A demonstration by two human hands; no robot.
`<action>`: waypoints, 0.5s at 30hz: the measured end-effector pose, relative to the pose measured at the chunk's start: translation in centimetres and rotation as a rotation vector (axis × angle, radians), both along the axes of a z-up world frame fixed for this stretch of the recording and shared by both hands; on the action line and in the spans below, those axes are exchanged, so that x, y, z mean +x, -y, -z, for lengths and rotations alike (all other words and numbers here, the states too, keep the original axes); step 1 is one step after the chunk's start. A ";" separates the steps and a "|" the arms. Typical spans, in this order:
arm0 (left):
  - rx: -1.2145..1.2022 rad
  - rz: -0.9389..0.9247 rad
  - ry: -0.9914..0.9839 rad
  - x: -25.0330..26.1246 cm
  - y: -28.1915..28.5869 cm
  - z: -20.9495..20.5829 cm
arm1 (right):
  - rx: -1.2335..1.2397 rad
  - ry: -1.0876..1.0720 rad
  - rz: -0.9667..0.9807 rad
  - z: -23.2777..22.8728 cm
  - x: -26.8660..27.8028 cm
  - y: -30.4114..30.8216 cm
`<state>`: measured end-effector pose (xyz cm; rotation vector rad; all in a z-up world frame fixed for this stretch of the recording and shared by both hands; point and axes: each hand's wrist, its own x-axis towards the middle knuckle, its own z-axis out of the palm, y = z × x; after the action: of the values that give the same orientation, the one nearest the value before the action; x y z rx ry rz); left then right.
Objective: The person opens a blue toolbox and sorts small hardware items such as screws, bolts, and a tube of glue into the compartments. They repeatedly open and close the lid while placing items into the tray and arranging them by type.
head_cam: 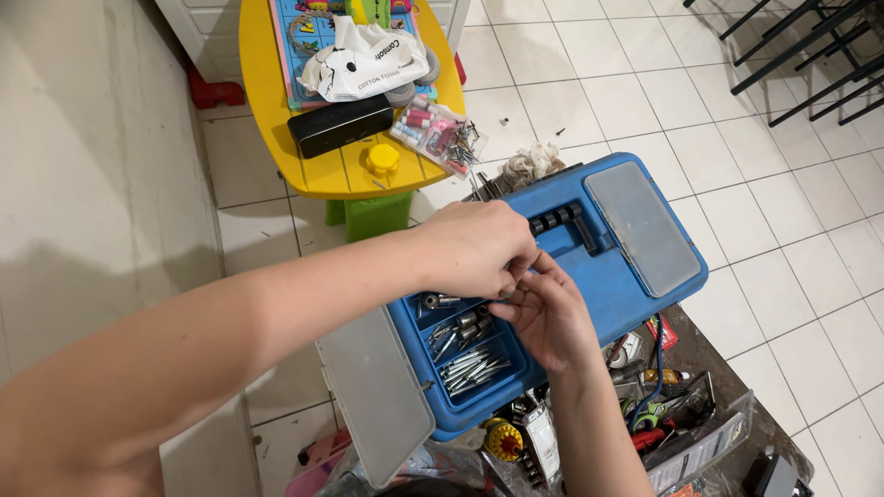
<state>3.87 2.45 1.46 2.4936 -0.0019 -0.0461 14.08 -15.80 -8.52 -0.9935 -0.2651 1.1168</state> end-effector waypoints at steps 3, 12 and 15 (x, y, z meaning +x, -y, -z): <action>-0.102 -0.093 0.136 -0.2 -0.4 0.2 | 0.093 -0.067 -0.013 0.4 0.4 0.0; 0.416 0.219 -0.150 -2.3 0.6 3.9 | 0.154 -0.194 0.078 0.6 0.7 1.1; 0.517 0.252 -0.100 -2.6 1.4 5.4 | 0.136 -0.260 0.101 0.1 -0.4 1.3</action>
<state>1.25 1.06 -3.95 2.9884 -0.2971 -0.3117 13.64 -17.05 -8.63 -0.7247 -0.0781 1.1068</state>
